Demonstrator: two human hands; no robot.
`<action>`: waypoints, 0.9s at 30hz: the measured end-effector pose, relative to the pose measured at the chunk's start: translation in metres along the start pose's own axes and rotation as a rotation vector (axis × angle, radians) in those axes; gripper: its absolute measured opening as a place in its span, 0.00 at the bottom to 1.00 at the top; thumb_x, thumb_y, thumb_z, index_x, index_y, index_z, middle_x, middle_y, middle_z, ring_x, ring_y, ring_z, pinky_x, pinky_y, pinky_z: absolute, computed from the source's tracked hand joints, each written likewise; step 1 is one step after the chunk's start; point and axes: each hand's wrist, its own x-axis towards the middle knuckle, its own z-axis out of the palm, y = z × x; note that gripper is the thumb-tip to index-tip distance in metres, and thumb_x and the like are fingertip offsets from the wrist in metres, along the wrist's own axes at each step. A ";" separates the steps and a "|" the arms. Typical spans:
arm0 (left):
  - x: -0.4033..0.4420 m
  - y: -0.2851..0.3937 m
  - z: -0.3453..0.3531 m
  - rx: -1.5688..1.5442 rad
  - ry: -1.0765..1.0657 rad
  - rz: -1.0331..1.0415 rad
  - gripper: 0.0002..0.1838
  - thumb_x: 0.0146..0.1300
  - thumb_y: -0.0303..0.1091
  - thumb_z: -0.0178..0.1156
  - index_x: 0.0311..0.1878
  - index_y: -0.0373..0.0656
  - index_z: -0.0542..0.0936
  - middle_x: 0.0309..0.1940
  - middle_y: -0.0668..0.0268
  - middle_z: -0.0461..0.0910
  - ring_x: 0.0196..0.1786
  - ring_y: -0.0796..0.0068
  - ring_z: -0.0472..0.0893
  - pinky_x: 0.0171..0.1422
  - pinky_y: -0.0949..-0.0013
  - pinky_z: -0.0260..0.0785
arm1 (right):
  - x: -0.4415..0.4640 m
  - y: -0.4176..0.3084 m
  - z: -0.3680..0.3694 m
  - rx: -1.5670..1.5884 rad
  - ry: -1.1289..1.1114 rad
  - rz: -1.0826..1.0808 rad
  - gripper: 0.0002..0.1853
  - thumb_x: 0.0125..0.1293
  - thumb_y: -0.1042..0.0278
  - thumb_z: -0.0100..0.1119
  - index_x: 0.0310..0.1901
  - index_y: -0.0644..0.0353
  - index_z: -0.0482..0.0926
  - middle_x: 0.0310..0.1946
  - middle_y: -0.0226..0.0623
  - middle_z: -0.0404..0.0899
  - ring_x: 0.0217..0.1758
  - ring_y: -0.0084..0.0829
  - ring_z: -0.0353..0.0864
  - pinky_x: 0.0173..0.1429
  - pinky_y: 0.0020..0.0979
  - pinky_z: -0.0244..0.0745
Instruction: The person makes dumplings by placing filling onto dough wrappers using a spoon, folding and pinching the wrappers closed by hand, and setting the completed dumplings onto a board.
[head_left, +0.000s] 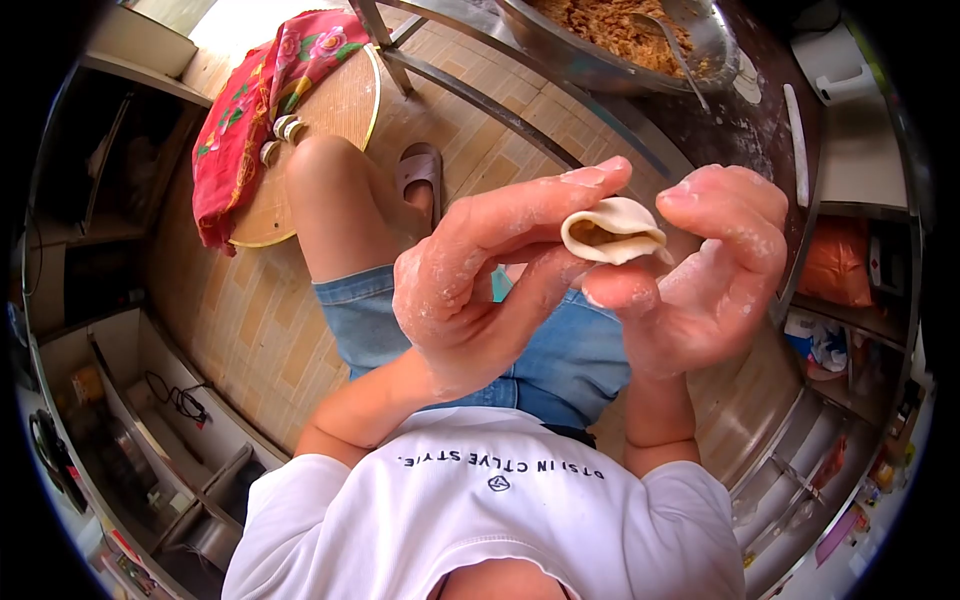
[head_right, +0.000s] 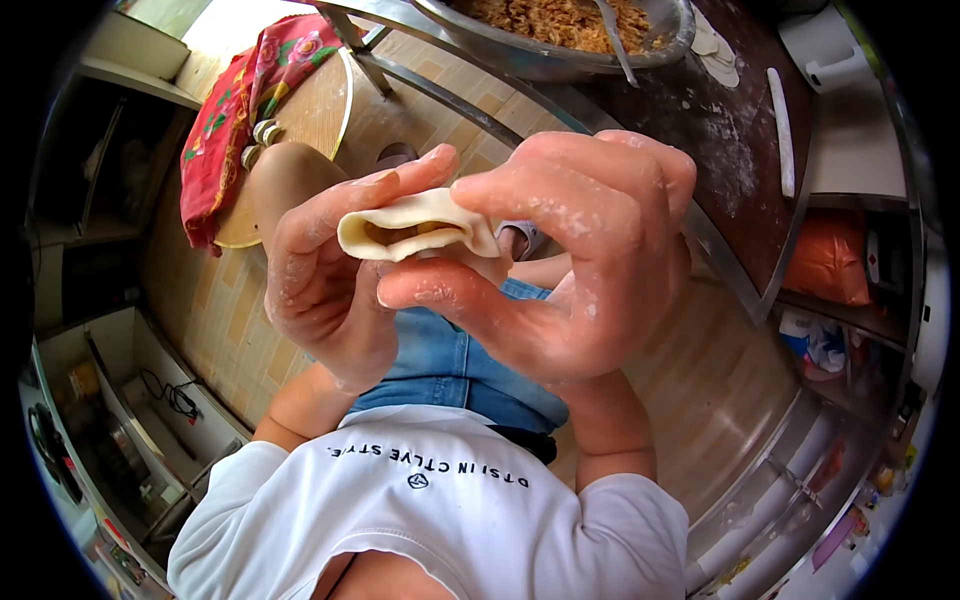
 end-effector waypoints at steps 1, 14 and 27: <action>0.001 0.000 -0.001 0.006 -0.019 0.021 0.17 0.64 0.29 0.52 0.53 0.32 0.64 0.51 0.39 0.72 0.53 0.58 0.76 0.55 0.65 0.70 | 0.000 -0.001 -0.002 -0.016 -0.035 -0.001 0.26 0.47 0.41 0.65 0.34 0.57 0.73 0.33 0.33 0.72 0.37 0.28 0.69 0.46 0.31 0.65; 0.010 0.001 -0.010 0.135 -0.155 0.149 0.22 0.47 0.09 0.53 0.49 0.32 0.73 0.46 0.51 0.78 0.49 0.59 0.79 0.46 0.68 0.75 | 0.004 -0.010 -0.013 -0.060 -0.133 0.029 0.20 0.49 0.44 0.63 0.30 0.53 0.74 0.29 0.27 0.72 0.34 0.27 0.68 0.49 0.38 0.65; 0.000 0.006 -0.005 0.004 -0.107 -0.009 0.25 0.63 0.25 0.51 0.61 0.29 0.56 0.58 0.44 0.65 0.52 0.59 0.77 0.55 0.67 0.71 | 0.005 -0.009 0.002 0.036 -0.016 0.035 0.24 0.49 0.37 0.59 0.29 0.53 0.76 0.31 0.30 0.71 0.33 0.29 0.67 0.48 0.37 0.65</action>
